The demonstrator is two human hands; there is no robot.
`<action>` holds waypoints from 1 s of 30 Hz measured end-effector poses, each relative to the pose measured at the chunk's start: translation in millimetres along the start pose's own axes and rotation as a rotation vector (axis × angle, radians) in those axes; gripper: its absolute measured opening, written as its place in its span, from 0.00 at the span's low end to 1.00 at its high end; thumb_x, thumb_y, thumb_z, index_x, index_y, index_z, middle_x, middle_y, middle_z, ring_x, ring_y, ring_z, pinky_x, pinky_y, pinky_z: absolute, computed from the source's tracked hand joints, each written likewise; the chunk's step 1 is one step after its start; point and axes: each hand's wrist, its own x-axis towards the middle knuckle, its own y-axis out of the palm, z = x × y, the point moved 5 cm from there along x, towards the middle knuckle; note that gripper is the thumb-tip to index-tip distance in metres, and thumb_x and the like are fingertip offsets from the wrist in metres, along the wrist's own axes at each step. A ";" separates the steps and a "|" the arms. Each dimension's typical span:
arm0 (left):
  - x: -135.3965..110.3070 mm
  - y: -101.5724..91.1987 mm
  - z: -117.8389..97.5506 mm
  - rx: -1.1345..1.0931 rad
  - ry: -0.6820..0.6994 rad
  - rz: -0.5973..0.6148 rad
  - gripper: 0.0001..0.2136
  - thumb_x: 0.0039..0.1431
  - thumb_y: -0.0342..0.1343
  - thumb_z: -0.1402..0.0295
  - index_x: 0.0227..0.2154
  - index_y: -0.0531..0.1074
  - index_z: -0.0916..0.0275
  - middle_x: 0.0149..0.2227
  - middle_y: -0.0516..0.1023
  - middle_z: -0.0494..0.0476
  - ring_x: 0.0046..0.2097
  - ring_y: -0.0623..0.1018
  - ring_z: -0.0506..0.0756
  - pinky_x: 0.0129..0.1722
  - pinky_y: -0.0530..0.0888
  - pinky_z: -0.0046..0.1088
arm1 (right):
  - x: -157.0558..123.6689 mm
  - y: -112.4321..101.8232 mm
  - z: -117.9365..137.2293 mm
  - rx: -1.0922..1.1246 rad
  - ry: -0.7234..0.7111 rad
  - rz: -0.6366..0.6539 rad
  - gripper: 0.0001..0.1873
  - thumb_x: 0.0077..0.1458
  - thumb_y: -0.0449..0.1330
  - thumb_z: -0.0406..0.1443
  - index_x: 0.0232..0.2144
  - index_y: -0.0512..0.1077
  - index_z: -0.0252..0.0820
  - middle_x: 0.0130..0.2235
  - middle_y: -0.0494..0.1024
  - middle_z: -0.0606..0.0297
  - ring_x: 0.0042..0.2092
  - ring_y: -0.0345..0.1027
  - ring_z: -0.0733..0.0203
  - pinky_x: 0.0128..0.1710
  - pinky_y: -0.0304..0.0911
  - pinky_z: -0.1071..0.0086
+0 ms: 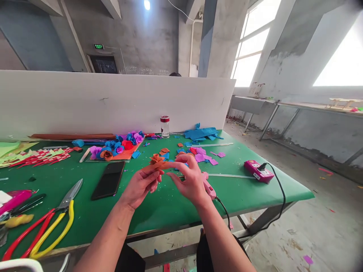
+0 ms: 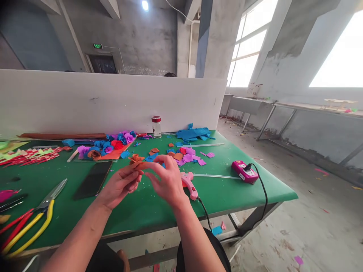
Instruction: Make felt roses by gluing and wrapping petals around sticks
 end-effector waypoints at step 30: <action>-5.0 3.7 5.3 0.208 -0.066 0.078 0.12 0.49 0.67 0.59 0.30 0.82 0.65 0.23 0.74 0.55 0.20 0.62 0.45 0.17 0.57 0.22 | -1.8 7.0 1.5 -0.188 -0.048 0.137 0.07 0.63 0.59 0.37 0.35 0.78 0.45 0.36 0.71 0.63 0.40 0.66 0.59 0.44 0.61 0.63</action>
